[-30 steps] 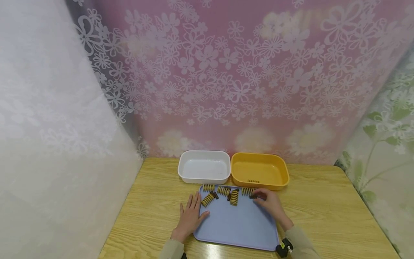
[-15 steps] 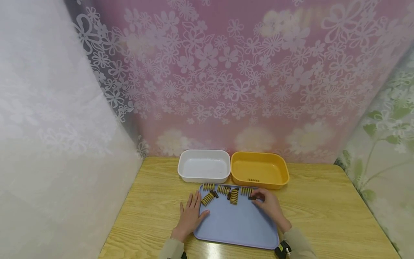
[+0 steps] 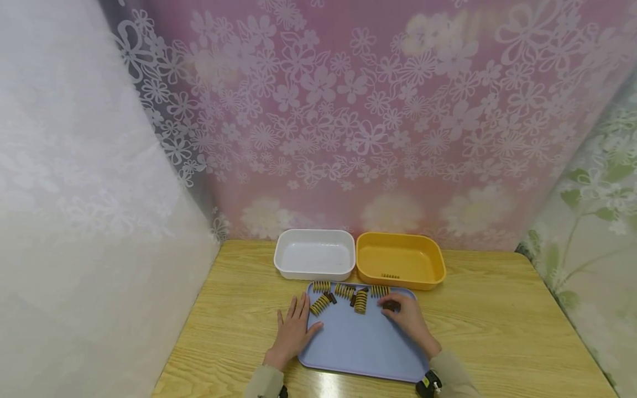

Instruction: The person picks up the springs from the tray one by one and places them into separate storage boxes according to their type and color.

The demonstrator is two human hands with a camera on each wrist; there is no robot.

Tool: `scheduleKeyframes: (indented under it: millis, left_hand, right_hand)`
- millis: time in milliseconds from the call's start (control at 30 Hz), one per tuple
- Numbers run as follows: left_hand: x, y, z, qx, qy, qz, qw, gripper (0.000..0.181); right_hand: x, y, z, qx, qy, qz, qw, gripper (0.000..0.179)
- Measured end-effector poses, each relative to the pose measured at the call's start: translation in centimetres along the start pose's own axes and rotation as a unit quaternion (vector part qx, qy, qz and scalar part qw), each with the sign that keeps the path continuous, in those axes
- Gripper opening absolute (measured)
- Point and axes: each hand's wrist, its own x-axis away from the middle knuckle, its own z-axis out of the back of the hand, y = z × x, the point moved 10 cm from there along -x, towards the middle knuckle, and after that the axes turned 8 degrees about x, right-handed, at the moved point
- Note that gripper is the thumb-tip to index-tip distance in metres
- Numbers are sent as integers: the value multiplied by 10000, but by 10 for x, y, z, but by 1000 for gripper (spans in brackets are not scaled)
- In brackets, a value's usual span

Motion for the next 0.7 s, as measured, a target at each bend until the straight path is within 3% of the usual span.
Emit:
scheduleKeyframes:
  millis: [300,467,700]
  left_hand:
    - [-1,3,2,-17,-25,-23,10000,81]
    - [0,4,2,0,-30,7,10000,81]
    - [1,1,1,-9,-33,33,10000,82]
  right_hand:
    - [6,-1,6,34,320,-213,9993,28]
    - [9,6,5,47,297,-518,9982,24]
    - [9,8,2,-495,221,-782,9955,20]
